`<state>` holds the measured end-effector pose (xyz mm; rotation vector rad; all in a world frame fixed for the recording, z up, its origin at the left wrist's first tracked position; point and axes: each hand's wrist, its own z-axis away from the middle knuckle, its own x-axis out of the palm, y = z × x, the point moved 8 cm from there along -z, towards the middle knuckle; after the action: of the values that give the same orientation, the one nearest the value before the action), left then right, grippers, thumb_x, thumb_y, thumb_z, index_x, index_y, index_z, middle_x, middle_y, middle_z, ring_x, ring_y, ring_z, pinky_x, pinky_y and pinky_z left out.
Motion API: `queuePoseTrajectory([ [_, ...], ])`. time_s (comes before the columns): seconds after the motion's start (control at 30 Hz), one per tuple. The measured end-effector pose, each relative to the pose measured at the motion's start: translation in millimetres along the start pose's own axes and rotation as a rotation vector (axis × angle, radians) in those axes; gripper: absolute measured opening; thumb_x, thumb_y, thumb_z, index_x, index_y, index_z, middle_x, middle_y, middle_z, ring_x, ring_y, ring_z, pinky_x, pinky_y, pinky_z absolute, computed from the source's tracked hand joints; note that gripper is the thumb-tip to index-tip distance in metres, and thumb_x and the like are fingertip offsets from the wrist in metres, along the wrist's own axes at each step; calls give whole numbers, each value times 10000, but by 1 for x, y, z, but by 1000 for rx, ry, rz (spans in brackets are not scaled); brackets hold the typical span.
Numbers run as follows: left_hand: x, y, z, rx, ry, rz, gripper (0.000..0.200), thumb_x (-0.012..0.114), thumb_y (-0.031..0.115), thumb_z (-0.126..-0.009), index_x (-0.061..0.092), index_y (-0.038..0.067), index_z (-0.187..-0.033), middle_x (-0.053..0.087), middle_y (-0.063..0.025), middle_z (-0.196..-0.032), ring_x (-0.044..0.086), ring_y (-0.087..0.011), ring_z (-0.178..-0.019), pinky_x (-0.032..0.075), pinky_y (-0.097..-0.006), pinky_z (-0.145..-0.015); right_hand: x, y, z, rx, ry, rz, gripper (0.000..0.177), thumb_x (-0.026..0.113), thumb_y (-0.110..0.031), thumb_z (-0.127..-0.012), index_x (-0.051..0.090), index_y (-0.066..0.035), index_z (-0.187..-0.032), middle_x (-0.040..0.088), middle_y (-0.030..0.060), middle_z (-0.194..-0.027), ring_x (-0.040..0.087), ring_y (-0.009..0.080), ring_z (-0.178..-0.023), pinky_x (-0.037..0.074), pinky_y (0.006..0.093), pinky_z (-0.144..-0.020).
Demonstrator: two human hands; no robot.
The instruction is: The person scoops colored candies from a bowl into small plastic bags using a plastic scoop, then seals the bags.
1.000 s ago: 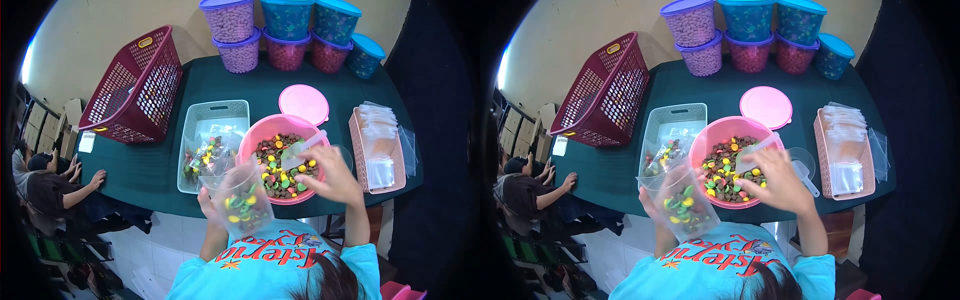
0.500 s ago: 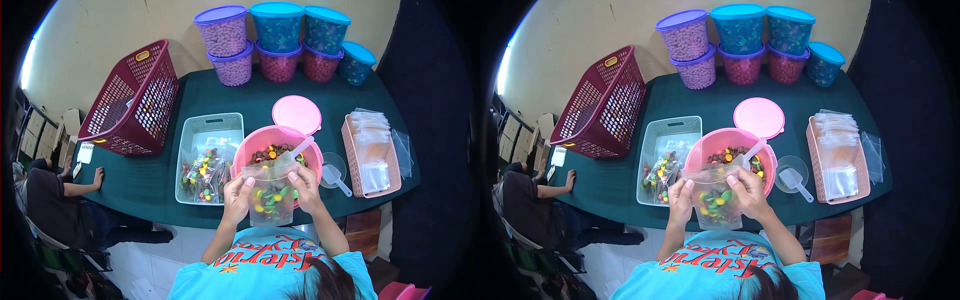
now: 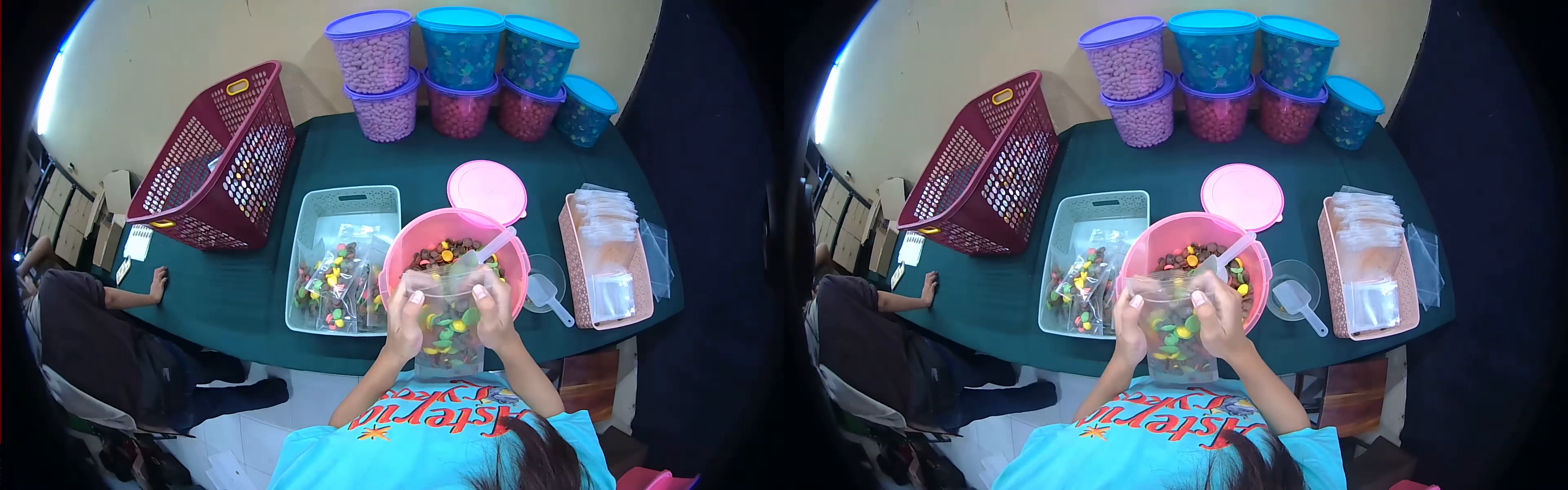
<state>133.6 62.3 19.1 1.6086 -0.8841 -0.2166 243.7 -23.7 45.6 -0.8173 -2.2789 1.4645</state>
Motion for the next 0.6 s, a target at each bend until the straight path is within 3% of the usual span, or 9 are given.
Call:
queuePoseTrajectory([
  [0.13, 4, -1, 1, -12, -63, 57, 345, 498, 260, -812, 479, -27, -1001, 525, -87, -939, 507, -136, -852, 399, -265, -757, 9, 0, 0, 24, -98, 27, 316, 383, -249, -816, 502, 34, -886, 508, 112, -735, 495, 167, -661, 393, 297, -620],
  [0.43, 10, 6, 8, 78, -161, -1, 306, 573, 242, -805, 501, -1, -976, 543, -78, -910, 516, -131, -852, 408, -298, -791, 15, 0, 6, 0, -187, -38, 383, 417, -305, -791, 492, 33, -956, 544, 165, -890, 551, 244, -818, 417, 330, -740],
  [0.53, 0, 5, 9, 65, -51, -91, 219, 571, 203, -826, 515, 14, -922, 560, -59, -848, 533, -117, -774, 434, -274, -744, 16, -4, 9, 35, -240, -67, 413, 520, -304, -772, 473, 27, -1014, 556, 163, -928, 558, 242, -875, 418, 334, -781],
  [0.6, -23, -4, 10, -20, 236, 163, 170, 559, 185, -843, 517, 27, -888, 570, -54, -828, 549, -113, -752, 449, -251, -703, 20, -11, 16, 99, -317, -25, 436, 585, -282, -749, 466, 25, -1036, 559, 161, -950, 558, 231, -898, 420, 327, -792],
])
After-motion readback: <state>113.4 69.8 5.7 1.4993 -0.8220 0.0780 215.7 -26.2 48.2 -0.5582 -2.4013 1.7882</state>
